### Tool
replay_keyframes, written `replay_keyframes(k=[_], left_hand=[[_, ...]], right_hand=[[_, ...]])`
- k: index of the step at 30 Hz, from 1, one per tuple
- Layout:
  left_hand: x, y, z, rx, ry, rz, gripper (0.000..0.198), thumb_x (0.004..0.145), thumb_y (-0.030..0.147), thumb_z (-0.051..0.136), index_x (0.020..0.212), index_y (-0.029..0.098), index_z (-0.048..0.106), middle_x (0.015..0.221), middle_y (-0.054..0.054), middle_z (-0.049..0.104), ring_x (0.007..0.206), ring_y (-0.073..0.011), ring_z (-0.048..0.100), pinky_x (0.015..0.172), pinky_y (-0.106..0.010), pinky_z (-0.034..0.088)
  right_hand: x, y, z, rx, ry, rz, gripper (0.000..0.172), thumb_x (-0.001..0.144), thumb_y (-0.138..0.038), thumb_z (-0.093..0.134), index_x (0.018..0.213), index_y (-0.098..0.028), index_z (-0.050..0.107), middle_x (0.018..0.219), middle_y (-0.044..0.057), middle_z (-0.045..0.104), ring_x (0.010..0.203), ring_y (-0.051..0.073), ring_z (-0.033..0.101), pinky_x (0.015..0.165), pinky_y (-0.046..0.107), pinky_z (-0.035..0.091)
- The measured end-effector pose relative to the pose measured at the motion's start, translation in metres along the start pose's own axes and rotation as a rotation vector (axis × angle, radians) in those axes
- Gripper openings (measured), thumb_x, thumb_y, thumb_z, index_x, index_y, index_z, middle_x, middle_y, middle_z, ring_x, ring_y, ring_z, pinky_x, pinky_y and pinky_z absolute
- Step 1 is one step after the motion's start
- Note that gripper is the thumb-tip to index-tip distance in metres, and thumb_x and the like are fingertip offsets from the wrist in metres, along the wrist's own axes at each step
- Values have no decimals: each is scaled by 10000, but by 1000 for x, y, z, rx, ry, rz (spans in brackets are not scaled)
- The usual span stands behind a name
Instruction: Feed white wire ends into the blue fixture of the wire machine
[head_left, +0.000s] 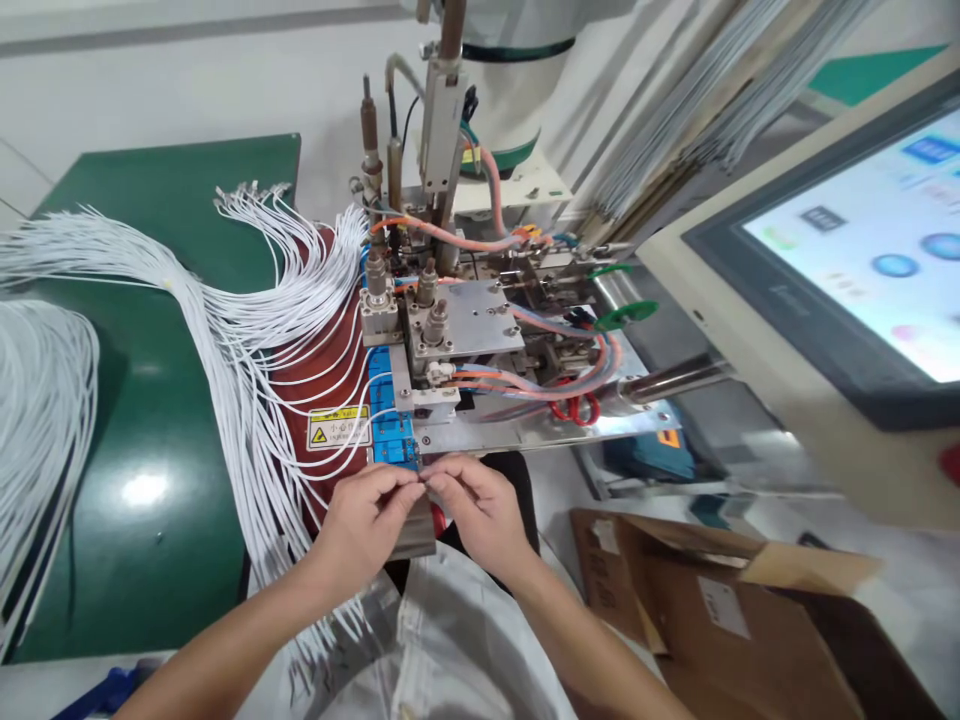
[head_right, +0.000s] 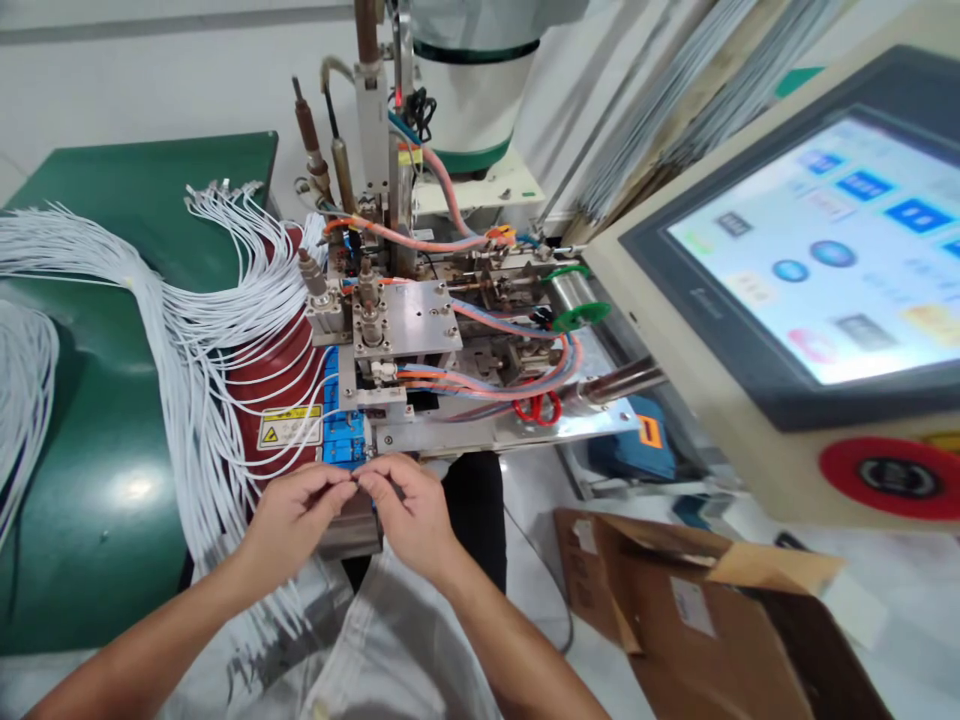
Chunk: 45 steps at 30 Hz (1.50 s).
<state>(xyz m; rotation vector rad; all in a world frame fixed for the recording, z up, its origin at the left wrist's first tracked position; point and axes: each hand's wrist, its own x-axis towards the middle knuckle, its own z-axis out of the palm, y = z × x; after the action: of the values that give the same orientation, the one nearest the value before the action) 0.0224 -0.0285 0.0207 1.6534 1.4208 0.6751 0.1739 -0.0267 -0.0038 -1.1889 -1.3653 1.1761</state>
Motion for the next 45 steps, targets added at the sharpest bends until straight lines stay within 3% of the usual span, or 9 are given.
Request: replay_keyframes(k=[3, 7, 13, 17, 22, 34, 36, 41, 45], left_hand=[[4, -2, -3, -59, -42, -51, 138, 803, 238, 535, 762, 179, 653, 700, 2, 633, 669, -124, 574, 639, -216, 450], [3, -5, 1, -124, 49, -41, 128, 808, 238, 525, 776, 170, 629, 757, -15, 623, 698, -125, 572, 668, -227, 459], [1, -6, 3, -75, 58, 3, 150, 815, 240, 518, 820, 179, 654, 788, -29, 638, 712, -135, 582, 675, -243, 476], [1, -5, 3, -124, 69, -59, 162, 808, 246, 528, 787, 172, 671, 754, -36, 659, 704, -147, 594, 632, -237, 481], [0, -7, 7, -282, 112, -179, 133, 778, 250, 555, 768, 151, 645, 697, -17, 636, 628, -123, 571, 578, -210, 464], [3, -11, -2, -426, -56, -214, 153, 746, 271, 588, 691, 135, 629, 569, 2, 586, 563, -111, 532, 588, -229, 449], [4, -11, -3, -448, -72, -234, 161, 741, 287, 596, 704, 137, 638, 564, 4, 591, 546, -106, 531, 574, -226, 447], [4, -11, -1, -484, -33, -276, 172, 732, 303, 614, 738, 134, 646, 577, 0, 587, 537, -103, 538, 539, -214, 453], [3, -11, 0, -487, -2, -274, 187, 719, 308, 631, 757, 125, 646, 596, -3, 588, 543, -103, 546, 539, -215, 465]], right_hand=[[-3, 4, 6, 55, 90, 44, 137, 804, -225, 531, 748, -188, 650, 681, 13, 630, 622, 127, 579, 599, 240, 468], [-7, 9, 13, 113, 228, 92, 125, 803, -243, 523, 767, -184, 627, 704, 19, 618, 639, 133, 579, 605, 251, 474], [-5, 1, 14, -90, 161, -36, 108, 765, -170, 545, 664, -186, 580, 657, 13, 568, 628, 136, 543, 594, 256, 447], [-1, -2, 18, -129, 177, -48, 110, 760, -162, 530, 659, -190, 563, 647, 7, 556, 600, 130, 521, 573, 250, 434], [-3, 3, 27, 11, 194, 46, 95, 785, -200, 512, 703, -186, 558, 686, 12, 559, 649, 137, 532, 620, 256, 443], [5, 2, 13, 353, -57, 195, 155, 755, -312, 577, 685, -174, 565, 624, -18, 521, 560, 104, 475, 540, 221, 401], [4, 0, 13, 272, -27, 191, 148, 754, -297, 577, 678, -170, 582, 628, -6, 535, 571, 112, 486, 543, 227, 403], [-1, -3, 15, 91, 197, 76, 70, 764, -229, 563, 747, -186, 615, 745, 31, 575, 685, 147, 543, 620, 262, 441], [-2, -5, 15, 66, 163, 27, 50, 738, -185, 580, 700, -188, 612, 693, 21, 571, 658, 146, 542, 605, 264, 442]])
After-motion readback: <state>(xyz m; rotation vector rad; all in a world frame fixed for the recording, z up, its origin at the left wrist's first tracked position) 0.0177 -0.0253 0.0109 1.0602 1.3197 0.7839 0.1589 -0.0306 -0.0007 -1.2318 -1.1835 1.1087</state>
